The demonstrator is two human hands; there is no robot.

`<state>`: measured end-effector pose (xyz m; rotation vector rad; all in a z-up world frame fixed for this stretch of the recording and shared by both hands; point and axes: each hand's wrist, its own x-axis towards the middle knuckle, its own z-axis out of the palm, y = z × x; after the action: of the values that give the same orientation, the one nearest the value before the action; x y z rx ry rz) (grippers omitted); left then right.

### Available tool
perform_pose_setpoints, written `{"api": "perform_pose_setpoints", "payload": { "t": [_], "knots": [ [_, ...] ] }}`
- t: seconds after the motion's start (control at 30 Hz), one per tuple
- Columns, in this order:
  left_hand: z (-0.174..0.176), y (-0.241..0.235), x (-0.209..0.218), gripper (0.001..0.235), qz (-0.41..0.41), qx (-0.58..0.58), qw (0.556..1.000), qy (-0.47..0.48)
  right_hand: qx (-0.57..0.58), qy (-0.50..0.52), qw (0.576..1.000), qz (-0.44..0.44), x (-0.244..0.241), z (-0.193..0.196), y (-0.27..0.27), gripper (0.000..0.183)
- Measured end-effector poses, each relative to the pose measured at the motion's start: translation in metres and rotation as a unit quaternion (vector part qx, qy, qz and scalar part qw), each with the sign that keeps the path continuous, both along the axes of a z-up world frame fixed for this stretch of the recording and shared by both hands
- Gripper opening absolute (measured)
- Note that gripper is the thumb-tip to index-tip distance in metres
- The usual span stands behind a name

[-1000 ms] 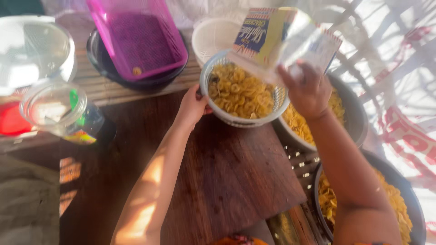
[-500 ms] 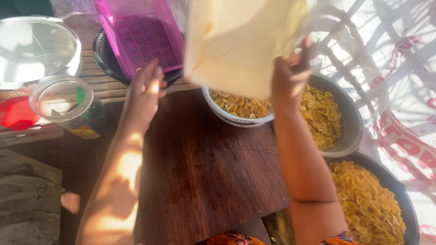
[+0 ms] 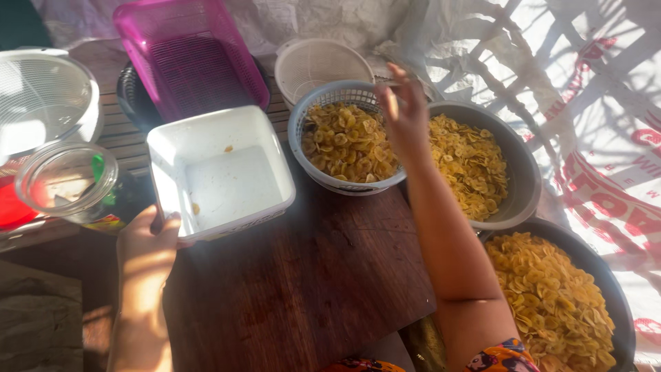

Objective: The person repeatedly shakes a white rectangular container filled with yellow sliced food items to mix them. They then pour the contents into a blue basket, add more slices from a large bowl, and use a green scoop to add liquid from a jar before shaking the container again.

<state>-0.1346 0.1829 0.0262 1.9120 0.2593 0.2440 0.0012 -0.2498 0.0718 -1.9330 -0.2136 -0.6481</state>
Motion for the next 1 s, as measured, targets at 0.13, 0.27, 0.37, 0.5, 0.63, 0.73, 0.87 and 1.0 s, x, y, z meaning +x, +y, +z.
{"api": "perform_pose_setpoints", "payload": {
  "t": [0.13, 0.27, 0.37, 0.5, 0.63, 0.73, 0.87, 1.0],
  "knots": [
    [-0.006, -0.008, 0.008, 0.024, 0.006, -0.045, 0.997, 0.062, -0.09, 0.107, 0.961, -0.239, 0.026, -0.059, -0.146, 0.068],
    [-0.007, -0.021, 0.016, 0.029, 0.002, -0.044, 0.996, 0.079, -0.194, 0.338, 0.896, -0.214, 0.016, -0.148, -0.193, 0.102],
    [-0.007, -0.022, 0.016, 0.029, -0.012, -0.048, 0.996, 0.07, -0.218, 0.419, 0.861, -0.188, 0.013, -0.178, -0.194, 0.113],
    [-0.008, -0.013, 0.018, 0.033, -0.039, -0.01, 0.994, 0.105, -0.264, 0.444, 0.833, -0.199, -0.002, -0.194, -0.199, 0.108],
    [-0.008, 0.003, 0.031, 0.046, -0.05, 0.036, 0.988, 0.142, -0.261, 0.432, 0.843, -0.184, -0.004, -0.184, -0.198, 0.108],
    [-0.017, 0.01, 0.042, 0.061, -0.035, 0.102, 0.988, 0.107, -0.259, 0.425, 0.851, -0.169, -0.009, -0.177, -0.193, 0.103],
    [-0.017, 0.013, 0.054, 0.066, -0.04, 0.218, 0.971, 0.088, -0.272, 0.44, 0.837, -0.181, -0.012, -0.177, -0.195, 0.1],
    [-0.002, -0.001, 0.04, 0.053, -0.056, 0.19, 0.976, 0.091, -0.264, 0.435, 0.846, -0.16, -0.007, -0.179, -0.19, 0.109]
  ]
}}
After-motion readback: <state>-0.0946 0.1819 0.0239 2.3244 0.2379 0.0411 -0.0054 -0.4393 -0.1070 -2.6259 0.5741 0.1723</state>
